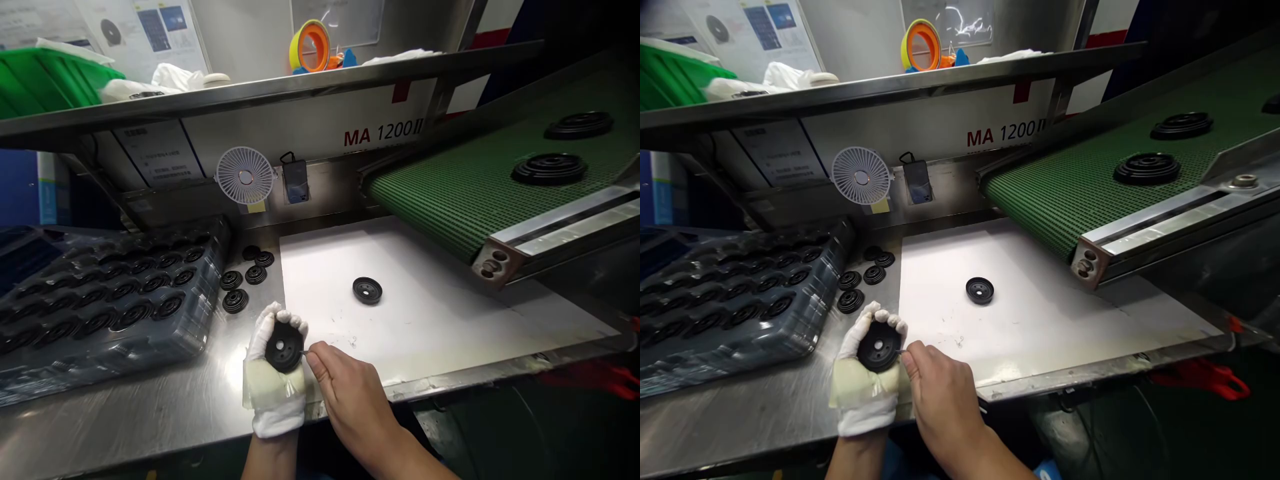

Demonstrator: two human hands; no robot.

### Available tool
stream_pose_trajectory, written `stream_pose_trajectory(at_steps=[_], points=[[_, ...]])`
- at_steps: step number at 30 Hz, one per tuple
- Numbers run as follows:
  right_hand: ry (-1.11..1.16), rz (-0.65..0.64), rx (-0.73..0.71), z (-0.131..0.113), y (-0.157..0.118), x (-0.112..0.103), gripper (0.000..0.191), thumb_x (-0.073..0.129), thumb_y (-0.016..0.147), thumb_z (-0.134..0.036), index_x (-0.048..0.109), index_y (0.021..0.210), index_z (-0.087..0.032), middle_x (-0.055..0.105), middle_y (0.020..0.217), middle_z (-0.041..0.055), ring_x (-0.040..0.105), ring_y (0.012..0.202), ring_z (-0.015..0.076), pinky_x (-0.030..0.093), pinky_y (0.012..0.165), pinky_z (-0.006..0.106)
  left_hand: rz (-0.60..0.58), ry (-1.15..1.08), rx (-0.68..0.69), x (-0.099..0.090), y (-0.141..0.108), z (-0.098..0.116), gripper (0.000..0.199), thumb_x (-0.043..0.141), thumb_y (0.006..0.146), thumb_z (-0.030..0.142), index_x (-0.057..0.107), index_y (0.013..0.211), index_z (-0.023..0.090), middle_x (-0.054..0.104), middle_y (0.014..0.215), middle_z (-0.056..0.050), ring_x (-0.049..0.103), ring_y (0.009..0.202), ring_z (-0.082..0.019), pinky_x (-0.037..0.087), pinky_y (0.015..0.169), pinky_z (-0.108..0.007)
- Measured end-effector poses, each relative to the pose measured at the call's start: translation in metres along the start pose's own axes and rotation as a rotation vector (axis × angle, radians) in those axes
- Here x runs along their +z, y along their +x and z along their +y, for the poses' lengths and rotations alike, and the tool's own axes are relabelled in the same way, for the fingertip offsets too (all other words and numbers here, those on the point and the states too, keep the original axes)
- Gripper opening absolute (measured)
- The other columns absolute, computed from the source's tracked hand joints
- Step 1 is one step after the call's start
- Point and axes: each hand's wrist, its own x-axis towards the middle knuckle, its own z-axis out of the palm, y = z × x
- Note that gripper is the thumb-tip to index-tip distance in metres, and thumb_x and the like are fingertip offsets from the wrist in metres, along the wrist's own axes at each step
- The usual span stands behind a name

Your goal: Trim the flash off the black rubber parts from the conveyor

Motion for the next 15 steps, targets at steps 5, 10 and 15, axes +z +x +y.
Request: stream_pose_trajectory(at_steps=[5, 10, 15], points=[[0.057, -0.022, 0.015, -0.0015, -0.0026, -0.0011, 0.032, 0.024, 0.100, -0.035, 0.044, 0.078, -0.023, 0.055, 0.072, -0.0023, 0.051, 0.063, 0.0139, 0.033, 0.057, 0.022, 0.004, -0.010, 0.028, -0.0006, -0.0034, -0.0003, 0.012, 0.055, 0.081, 0.014, 0.063, 0.090, 0.013, 0.055, 0.077, -0.001, 0.055, 0.071, -0.011, 0.050, 0.066, -0.026], [0.087, -0.041, 0.018, -0.0058, -0.0040, -0.0023, 0.032, 0.027, 0.100, -0.036, 0.044, 0.077, -0.023, 0.055, 0.072, -0.0026, 0.050, 0.063, 0.0138, 0.032, 0.056, 0.022, -0.007, -0.002, 0.056, -0.0017, -0.0045, 0.0013, 0.013, 0.057, 0.080, 0.015, 0.063, 0.091, 0.013, 0.055, 0.078, -0.001, 0.054, 0.072, -0.012, 0.050, 0.067, -0.026], [0.099, -0.036, 0.024, -0.0060, -0.0033, -0.0009, 0.032, 0.026, 0.100, -0.038, 0.044, 0.077, -0.024, 0.054, 0.071, -0.0037, 0.050, 0.062, 0.0137, 0.031, 0.056, 0.022, 0.007, 0.010, 0.094, -0.0041, -0.0041, 0.0043, 0.013, 0.058, 0.079, 0.015, 0.063, 0.090, 0.013, 0.054, 0.078, -0.002, 0.054, 0.072, -0.013, 0.050, 0.067, -0.027]])
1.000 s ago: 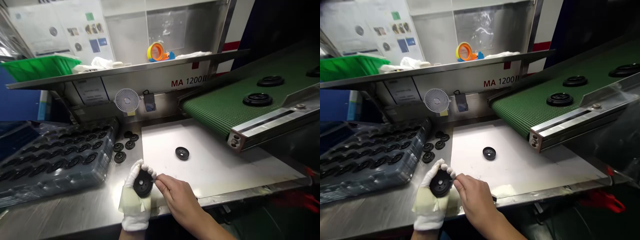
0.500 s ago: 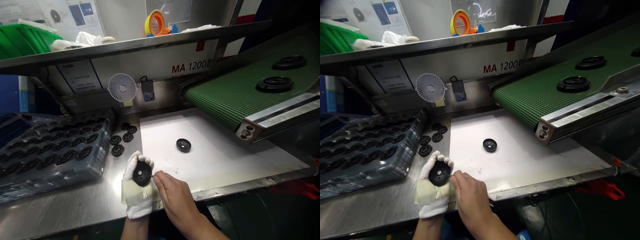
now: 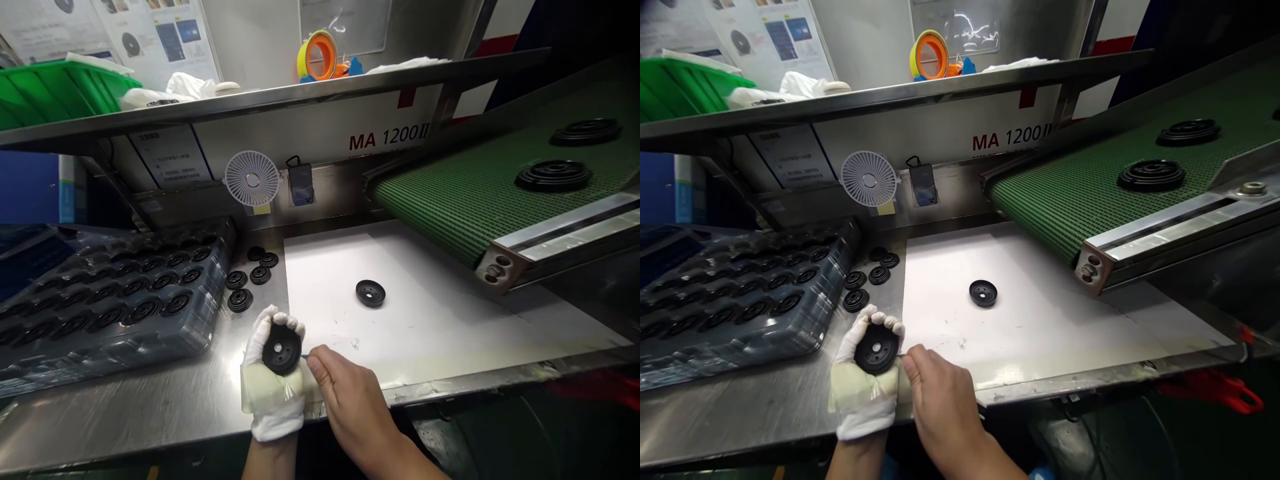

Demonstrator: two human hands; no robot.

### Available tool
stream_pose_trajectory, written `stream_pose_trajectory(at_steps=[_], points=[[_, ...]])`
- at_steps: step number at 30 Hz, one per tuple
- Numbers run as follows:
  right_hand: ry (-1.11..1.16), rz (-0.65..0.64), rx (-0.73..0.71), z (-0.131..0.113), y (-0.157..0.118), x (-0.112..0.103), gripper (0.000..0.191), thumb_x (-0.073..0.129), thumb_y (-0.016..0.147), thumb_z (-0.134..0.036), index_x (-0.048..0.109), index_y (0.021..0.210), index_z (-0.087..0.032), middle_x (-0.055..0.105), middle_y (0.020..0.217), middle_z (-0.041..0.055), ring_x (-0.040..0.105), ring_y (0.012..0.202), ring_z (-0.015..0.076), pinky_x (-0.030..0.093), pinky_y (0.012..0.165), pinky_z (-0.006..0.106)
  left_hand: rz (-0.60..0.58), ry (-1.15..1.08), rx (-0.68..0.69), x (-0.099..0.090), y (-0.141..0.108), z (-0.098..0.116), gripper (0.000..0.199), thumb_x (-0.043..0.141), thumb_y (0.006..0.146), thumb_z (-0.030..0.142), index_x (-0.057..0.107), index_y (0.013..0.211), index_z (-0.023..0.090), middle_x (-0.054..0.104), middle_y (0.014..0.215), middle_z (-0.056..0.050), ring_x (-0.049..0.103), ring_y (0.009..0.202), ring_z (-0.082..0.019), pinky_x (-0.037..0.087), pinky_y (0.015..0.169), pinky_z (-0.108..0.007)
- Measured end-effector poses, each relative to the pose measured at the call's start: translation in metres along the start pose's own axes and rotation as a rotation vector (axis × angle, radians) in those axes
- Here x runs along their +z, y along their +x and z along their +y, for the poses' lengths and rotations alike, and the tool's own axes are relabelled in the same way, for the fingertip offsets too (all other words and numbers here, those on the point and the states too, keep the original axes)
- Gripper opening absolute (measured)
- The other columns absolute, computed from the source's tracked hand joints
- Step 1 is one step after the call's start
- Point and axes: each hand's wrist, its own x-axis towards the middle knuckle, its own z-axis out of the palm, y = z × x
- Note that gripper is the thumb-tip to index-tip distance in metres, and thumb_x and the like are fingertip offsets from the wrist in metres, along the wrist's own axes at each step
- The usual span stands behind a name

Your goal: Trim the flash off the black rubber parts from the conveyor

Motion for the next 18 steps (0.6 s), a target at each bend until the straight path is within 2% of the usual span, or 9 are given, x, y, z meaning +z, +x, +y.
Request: stream_pose_trajectory(at_steps=[4, 9, 18], points=[[-0.033, 0.040, 0.018, 0.0051, 0.0038, 0.0021, 0.033, 0.025, 0.100, -0.038, 0.044, 0.077, -0.024, 0.054, 0.071, -0.0034, 0.050, 0.062, 0.0141, 0.030, 0.056, 0.023, -0.028, -0.008, -0.024, -0.0011, 0.0006, -0.0021, 0.013, 0.058, 0.079, 0.016, 0.063, 0.091, 0.013, 0.054, 0.078, -0.002, 0.054, 0.072, -0.013, 0.050, 0.066, -0.026], [-0.065, 0.034, 0.010, 0.0060, 0.0027, 0.0062, 0.031, 0.025, 0.100, -0.037, 0.044, 0.078, -0.024, 0.055, 0.072, -0.0034, 0.050, 0.060, 0.0142, 0.028, 0.054, 0.024, 0.044, -0.008, -0.014, -0.0006, 0.0034, -0.0054, 0.012, 0.057, 0.079, 0.015, 0.063, 0.089, 0.013, 0.055, 0.076, -0.001, 0.055, 0.071, -0.012, 0.051, 0.066, -0.026], [-0.001, 0.020, 0.015, 0.0031, -0.0008, 0.0088, 0.033, 0.024, 0.100, -0.039, 0.044, 0.079, -0.024, 0.057, 0.073, -0.0035, 0.051, 0.061, 0.0138, 0.030, 0.055, 0.023, 0.039, -0.056, -0.004, -0.0055, 0.0060, -0.0049, 0.012, 0.057, 0.080, 0.014, 0.064, 0.089, 0.014, 0.056, 0.077, -0.001, 0.055, 0.070, -0.012, 0.052, 0.067, -0.027]])
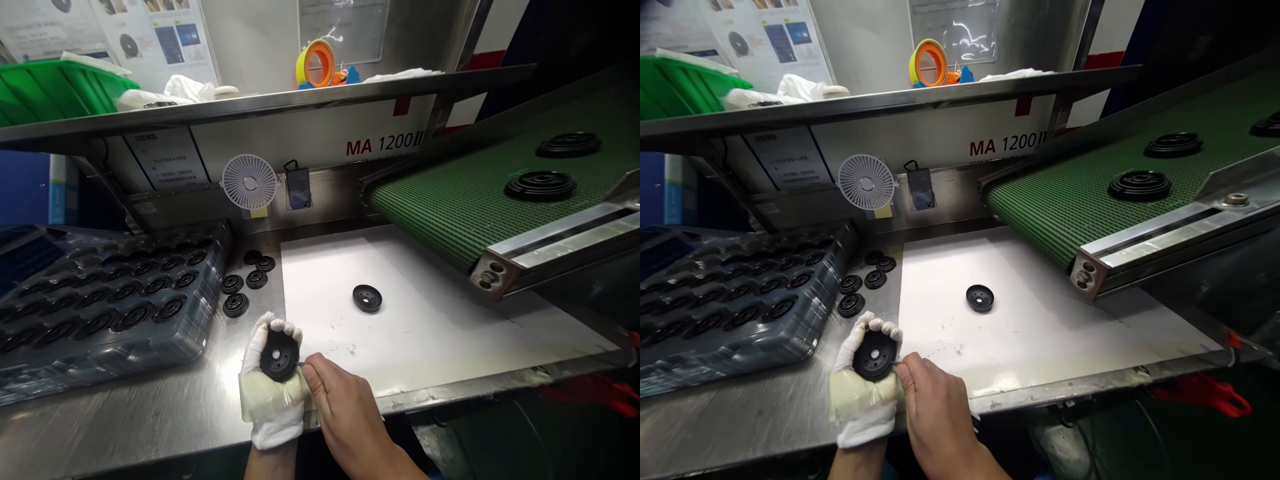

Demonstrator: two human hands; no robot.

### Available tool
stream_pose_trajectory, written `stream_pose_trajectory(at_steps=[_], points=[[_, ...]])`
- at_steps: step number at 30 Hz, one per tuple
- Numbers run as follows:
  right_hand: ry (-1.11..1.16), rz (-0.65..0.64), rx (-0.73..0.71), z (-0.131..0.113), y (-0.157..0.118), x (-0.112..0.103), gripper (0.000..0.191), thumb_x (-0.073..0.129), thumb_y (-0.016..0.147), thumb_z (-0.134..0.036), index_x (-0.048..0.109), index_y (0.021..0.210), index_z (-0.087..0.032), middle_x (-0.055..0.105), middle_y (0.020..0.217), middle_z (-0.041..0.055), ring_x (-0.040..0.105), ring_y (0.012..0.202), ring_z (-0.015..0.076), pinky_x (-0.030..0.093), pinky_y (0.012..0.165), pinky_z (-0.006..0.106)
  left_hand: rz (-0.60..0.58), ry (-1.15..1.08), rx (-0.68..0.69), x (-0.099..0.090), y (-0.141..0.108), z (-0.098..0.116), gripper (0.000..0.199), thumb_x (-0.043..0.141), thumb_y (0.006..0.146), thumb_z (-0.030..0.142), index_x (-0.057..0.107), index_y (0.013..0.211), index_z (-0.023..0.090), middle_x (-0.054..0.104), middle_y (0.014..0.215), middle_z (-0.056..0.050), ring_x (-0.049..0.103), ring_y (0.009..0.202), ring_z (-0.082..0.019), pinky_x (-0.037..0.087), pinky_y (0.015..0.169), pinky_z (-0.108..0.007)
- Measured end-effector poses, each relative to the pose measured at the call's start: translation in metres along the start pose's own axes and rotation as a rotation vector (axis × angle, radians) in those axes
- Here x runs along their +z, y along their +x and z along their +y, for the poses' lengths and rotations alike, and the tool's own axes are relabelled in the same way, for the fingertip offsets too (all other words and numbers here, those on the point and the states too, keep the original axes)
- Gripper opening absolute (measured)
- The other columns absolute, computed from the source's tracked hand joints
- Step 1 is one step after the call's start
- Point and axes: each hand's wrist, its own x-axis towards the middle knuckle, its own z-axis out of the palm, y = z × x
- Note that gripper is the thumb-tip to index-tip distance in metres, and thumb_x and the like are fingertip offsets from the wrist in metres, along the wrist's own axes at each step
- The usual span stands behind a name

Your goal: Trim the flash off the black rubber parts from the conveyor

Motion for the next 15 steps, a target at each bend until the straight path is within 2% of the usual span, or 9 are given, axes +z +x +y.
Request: stream_pose_trajectory(at_steps=[5, 10, 15], points=[[0.036, -0.042, -0.043, -0.0036, -0.0005, -0.0049, 0.035, 0.027, 0.099, -0.041, 0.044, 0.074, -0.023, 0.056, 0.071, -0.0032, 0.051, 0.061, 0.0136, 0.032, 0.054, 0.022, 0.001, -0.015, -0.013, 0.0002, 0.0012, 0.0027, 0.012, 0.058, 0.079, 0.014, 0.064, 0.090, 0.013, 0.056, 0.077, -0.001, 0.055, 0.072, -0.012, 0.052, 0.068, -0.027], [-0.012, 0.031, 0.000, -0.0013, 0.0035, -0.0097, 0.035, 0.024, 0.100, -0.040, 0.043, 0.075, -0.024, 0.056, 0.069, -0.0032, 0.051, 0.059, 0.0135, 0.031, 0.053, 0.022, -0.010, -0.010, -0.007, 0.0022, -0.0025, 0.0008, 0.012, 0.058, 0.079, 0.014, 0.064, 0.089, 0.013, 0.055, 0.077, -0.002, 0.055, 0.072, -0.013, 0.052, 0.066, -0.027], [-0.062, -0.021, -0.034, -0.0050, -0.0022, -0.0046, 0.033, 0.026, 0.099, -0.038, 0.044, 0.076, -0.023, 0.057, 0.072, -0.0022, 0.052, 0.062, 0.0145, 0.032, 0.055, 0.023, -0.002, -0.008, -0.026, 0.0056, -0.0043, -0.0019, 0.013, 0.058, 0.078, 0.014, 0.064, 0.090, 0.013, 0.056, 0.079, -0.001, 0.056, 0.073, -0.013, 0.053, 0.068, -0.027]])
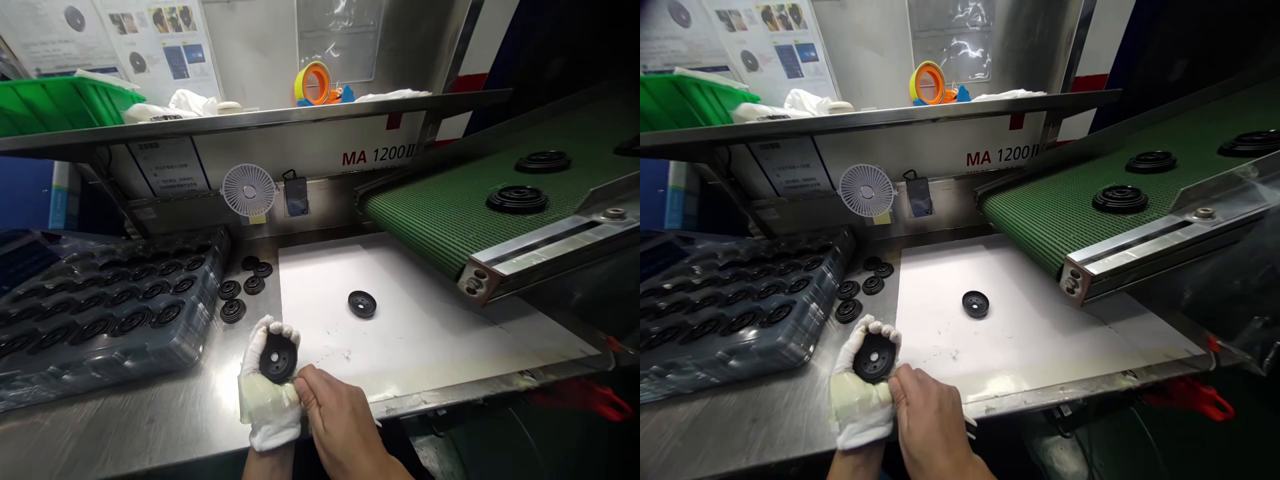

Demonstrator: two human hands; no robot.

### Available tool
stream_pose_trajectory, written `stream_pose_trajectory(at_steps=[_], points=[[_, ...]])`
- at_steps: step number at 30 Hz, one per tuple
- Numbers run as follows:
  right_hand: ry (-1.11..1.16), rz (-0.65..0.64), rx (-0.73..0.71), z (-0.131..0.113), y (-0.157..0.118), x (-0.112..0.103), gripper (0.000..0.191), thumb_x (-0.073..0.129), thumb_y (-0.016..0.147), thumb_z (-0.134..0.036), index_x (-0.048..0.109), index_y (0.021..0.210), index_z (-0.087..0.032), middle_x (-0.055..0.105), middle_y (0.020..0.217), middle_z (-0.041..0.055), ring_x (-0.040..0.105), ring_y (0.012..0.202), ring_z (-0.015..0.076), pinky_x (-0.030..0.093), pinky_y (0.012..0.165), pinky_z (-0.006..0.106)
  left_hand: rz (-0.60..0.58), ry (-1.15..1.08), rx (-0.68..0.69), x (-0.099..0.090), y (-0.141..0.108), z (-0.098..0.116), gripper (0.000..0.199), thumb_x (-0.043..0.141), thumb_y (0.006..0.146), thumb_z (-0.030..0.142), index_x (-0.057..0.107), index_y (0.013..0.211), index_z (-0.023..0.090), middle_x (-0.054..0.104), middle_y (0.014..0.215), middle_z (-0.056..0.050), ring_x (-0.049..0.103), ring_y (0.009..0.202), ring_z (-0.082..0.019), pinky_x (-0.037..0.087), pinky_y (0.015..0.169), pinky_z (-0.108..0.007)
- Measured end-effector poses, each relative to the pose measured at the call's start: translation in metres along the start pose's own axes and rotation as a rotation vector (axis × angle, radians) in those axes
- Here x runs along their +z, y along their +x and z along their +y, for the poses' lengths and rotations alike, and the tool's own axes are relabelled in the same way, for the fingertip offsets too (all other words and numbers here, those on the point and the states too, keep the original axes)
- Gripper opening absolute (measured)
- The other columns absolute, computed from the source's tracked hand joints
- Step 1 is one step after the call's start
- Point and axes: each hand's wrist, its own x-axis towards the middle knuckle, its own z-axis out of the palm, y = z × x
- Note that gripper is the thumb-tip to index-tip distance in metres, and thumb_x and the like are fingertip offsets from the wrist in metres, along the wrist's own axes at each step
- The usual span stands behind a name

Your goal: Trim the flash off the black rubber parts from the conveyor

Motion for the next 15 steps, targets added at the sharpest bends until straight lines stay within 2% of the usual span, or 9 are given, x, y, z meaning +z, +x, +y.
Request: stream_pose_trajectory(at_steps=[3, 5, 9, 10, 12, 15], points=[[0.041, -0.007, 0.000, -0.003, -0.002, -0.002, 0.034, 0.024, 0.099, -0.039, 0.044, 0.077, -0.023, 0.057, 0.074, -0.0023, 0.052, 0.064, 0.0144, 0.033, 0.056, 0.023, 0.002, -0.006, 0.001, 0.003, -0.001, 0.000, 0.013, 0.058, 0.078, 0.014, 0.065, 0.089, 0.013, 0.058, 0.080, -0.001, 0.058, 0.075, -0.013, 0.053, 0.074, -0.028], [0.088, -0.004, -0.011, -0.003, -0.001, -0.007, 0.034, 0.023, 0.100, -0.039, 0.044, 0.078, -0.024, 0.057, 0.075, -0.0025, 0.052, 0.065, 0.0141, 0.034, 0.056, 0.022, -0.018, 0.041, -0.015, 0.003, -0.004, 0.002, 0.016, 0.057, 0.080, 0.015, 0.065, 0.093, 0.014, 0.061, 0.087, -0.004, 0.060, 0.083, -0.016, 0.053, 0.081, -0.032], [0.120, -0.017, -0.056, 0.000, 0.003, -0.016, 0.031, 0.025, 0.100, -0.038, 0.043, 0.079, -0.023, 0.056, 0.076, -0.0031, 0.051, 0.066, 0.0133, 0.035, 0.057, 0.022, -0.115, 0.188, -0.188, -0.006, -0.010, 0.014, 0.033, 0.053, 0.081, 0.016, 0.061, 0.113, 0.016, 0.059, 0.115, -0.014, 0.056, 0.107, -0.029, 0.050, 0.088, -0.044], [0.114, -0.032, -0.075, 0.001, 0.004, -0.018, 0.030, 0.026, 0.100, -0.037, 0.043, 0.079, -0.023, 0.056, 0.076, -0.0032, 0.051, 0.066, 0.0131, 0.035, 0.058, 0.022, -0.119, 0.178, -0.227, -0.009, -0.010, 0.017, 0.035, 0.053, 0.080, 0.016, 0.061, 0.114, 0.015, 0.060, 0.114, -0.015, 0.056, 0.106, -0.029, 0.050, 0.088, -0.044], [0.090, -0.061, -0.111, 0.002, 0.005, -0.021, 0.030, 0.027, 0.100, -0.037, 0.044, 0.079, -0.023, 0.056, 0.076, -0.0035, 0.051, 0.067, 0.0129, 0.036, 0.059, 0.022, -0.110, 0.107, -0.266, -0.013, -0.010, 0.023, 0.033, 0.053, 0.077, 0.014, 0.063, 0.108, 0.012, 0.064, 0.098, -0.014, 0.061, 0.093, -0.026, 0.052, 0.083, -0.043], [0.024, -0.036, -0.105, 0.002, 0.006, -0.023, 0.030, 0.028, 0.100, -0.036, 0.046, 0.080, -0.024, 0.057, 0.077, -0.0031, 0.053, 0.068, 0.0133, 0.036, 0.060, 0.022, -0.107, 0.042, -0.227, -0.012, -0.007, 0.024, 0.021, 0.054, 0.076, 0.014, 0.065, 0.093, 0.011, 0.060, 0.074, -0.007, 0.059, 0.072, -0.018, 0.053, 0.069, -0.035]])
